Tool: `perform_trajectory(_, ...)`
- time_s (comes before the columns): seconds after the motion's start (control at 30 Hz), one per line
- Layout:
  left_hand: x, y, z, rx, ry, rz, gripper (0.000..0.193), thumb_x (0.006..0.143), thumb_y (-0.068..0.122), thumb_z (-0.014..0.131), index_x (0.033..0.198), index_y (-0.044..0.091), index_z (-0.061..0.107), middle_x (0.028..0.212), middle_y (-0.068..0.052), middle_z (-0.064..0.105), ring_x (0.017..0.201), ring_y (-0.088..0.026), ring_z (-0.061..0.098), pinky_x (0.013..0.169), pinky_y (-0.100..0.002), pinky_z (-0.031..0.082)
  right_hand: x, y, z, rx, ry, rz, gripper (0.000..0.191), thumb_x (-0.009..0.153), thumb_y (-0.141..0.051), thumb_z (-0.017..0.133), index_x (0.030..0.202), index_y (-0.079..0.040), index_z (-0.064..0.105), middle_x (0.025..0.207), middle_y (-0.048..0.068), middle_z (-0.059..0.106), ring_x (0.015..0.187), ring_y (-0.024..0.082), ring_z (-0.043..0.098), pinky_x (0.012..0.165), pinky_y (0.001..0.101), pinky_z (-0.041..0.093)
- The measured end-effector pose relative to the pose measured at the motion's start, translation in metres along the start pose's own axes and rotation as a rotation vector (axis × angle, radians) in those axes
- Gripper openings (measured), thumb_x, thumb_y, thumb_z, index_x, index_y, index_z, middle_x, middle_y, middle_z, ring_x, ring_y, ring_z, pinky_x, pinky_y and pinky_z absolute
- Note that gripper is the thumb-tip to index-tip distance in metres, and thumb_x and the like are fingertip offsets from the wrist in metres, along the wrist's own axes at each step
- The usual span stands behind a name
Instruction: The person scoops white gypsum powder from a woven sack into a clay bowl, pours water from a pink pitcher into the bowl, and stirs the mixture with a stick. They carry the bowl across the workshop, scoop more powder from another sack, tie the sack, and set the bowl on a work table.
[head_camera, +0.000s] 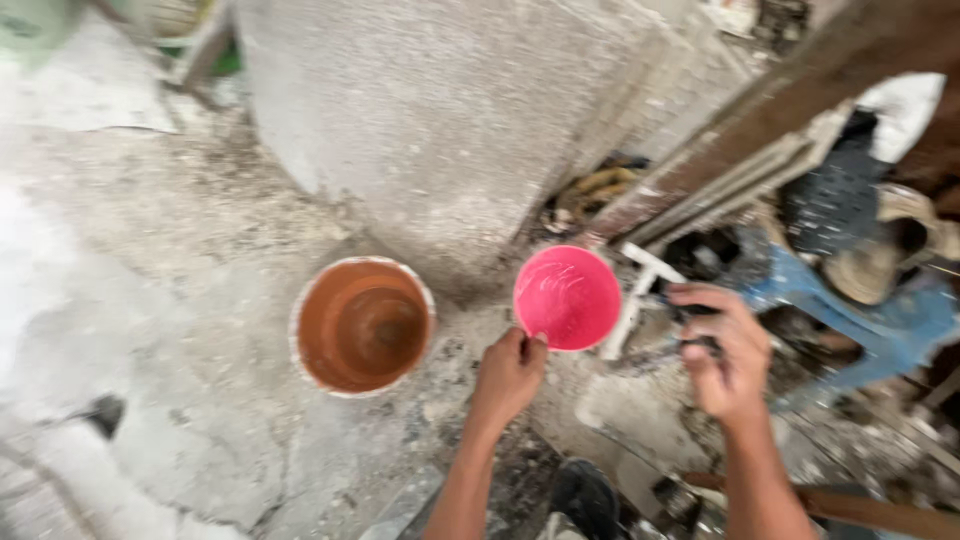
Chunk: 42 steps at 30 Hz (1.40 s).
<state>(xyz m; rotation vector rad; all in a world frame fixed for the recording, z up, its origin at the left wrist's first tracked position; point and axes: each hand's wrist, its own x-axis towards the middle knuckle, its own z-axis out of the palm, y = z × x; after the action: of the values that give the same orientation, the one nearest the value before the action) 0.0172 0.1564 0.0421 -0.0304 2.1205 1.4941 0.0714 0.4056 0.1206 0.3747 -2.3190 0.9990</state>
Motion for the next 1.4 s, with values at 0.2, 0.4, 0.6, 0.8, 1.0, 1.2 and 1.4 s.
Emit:
perform_trajectory(0.2,-0.024,-0.006,-0.046,0.003,0.21,0.015,0.029,0.092,0.026,0.062,0.091,-0.003,0.062,0.068,-0.018,0.063,0.061,-0.027,0.063,0.059,-0.043,0.049,-0.022,-0.001,0.04,0.06,0.484,-0.154,0.047,0.1,-0.047,0.063,0.089,-0.002,0.056,0.107,0.017,0.063,0.109,0.033,0.062,0.096,0.0436,0.051)
perform_trajectory(0.4,-0.063,-0.017,-0.111,-0.066,0.447,-0.046,0.022,0.087,0.019,0.062,0.095,-0.002,0.063,0.073,-0.022,0.069,0.065,-0.034,0.07,0.062,-0.047,0.052,-0.052,-0.013,0.171,0.563,0.248,-0.017,0.019,0.109,-0.023,0.063,0.12,-0.013,0.053,0.112,0.011,0.065,0.11,0.021,0.067,0.103,0.035,0.056)
perform_trajectory(0.6,-0.099,-0.045,-0.149,0.116,0.681,-0.275,0.024,0.093,0.025,0.062,0.1,0.002,0.064,0.081,-0.025,0.071,0.076,-0.04,0.073,0.068,-0.052,0.056,-0.046,-0.008,0.283,0.424,-0.657,0.687,0.04,0.098,-0.021,0.056,0.134,-0.006,0.048,0.145,0.022,0.051,0.127,0.033,0.058,0.103,0.0441,0.05)
perform_trajectory(0.8,-0.114,-0.072,-0.15,0.189,0.837,-0.414,0.024,0.092,0.027,0.06,0.107,0.007,0.061,0.086,-0.024,0.073,0.082,-0.044,0.071,0.071,-0.057,0.053,-0.071,-0.015,0.328,0.575,-1.068,0.922,0.063,0.099,-0.031,0.056,0.152,-0.008,0.032,0.159,0.025,0.033,0.146,0.035,0.038,0.116,0.0477,0.038)
perform_trajectory(1.0,-0.105,-0.092,-0.134,0.211,0.847,-0.506,0.025,0.096,0.028,0.056,0.11,0.008,0.058,0.09,-0.023,0.073,0.083,-0.044,0.071,0.072,-0.059,0.053,-0.059,-0.022,0.332,0.451,-1.101,0.999,0.065,0.096,-0.041,0.054,0.151,-0.01,0.038,0.147,0.02,0.054,0.137,0.034,0.054,0.106,0.0464,0.048)
perform_trajectory(1.2,-0.085,-0.118,-0.129,0.318,0.804,-0.554,0.027,0.099,0.028,0.05,0.116,0.008,0.054,0.097,-0.022,0.073,0.086,-0.043,0.071,0.074,-0.058,0.054,-0.049,-0.02,0.319,0.575,-1.121,1.19,0.061,0.097,-0.044,0.052,0.149,-0.013,0.044,0.145,0.01,0.057,0.136,0.026,0.056,0.104,0.0423,0.051)
perform_trajectory(1.4,-0.061,-0.15,-0.126,0.44,0.793,-0.497,0.025,0.101,0.021,0.045,0.12,0.006,0.051,0.106,-0.021,0.071,0.088,-0.043,0.072,0.076,-0.057,0.056,-0.053,0.009,0.294,0.639,-1.113,1.309,0.053,0.1,-0.043,0.051,0.142,-0.01,0.055,0.14,0.008,0.065,0.13,0.028,0.062,0.105,0.0442,0.052)
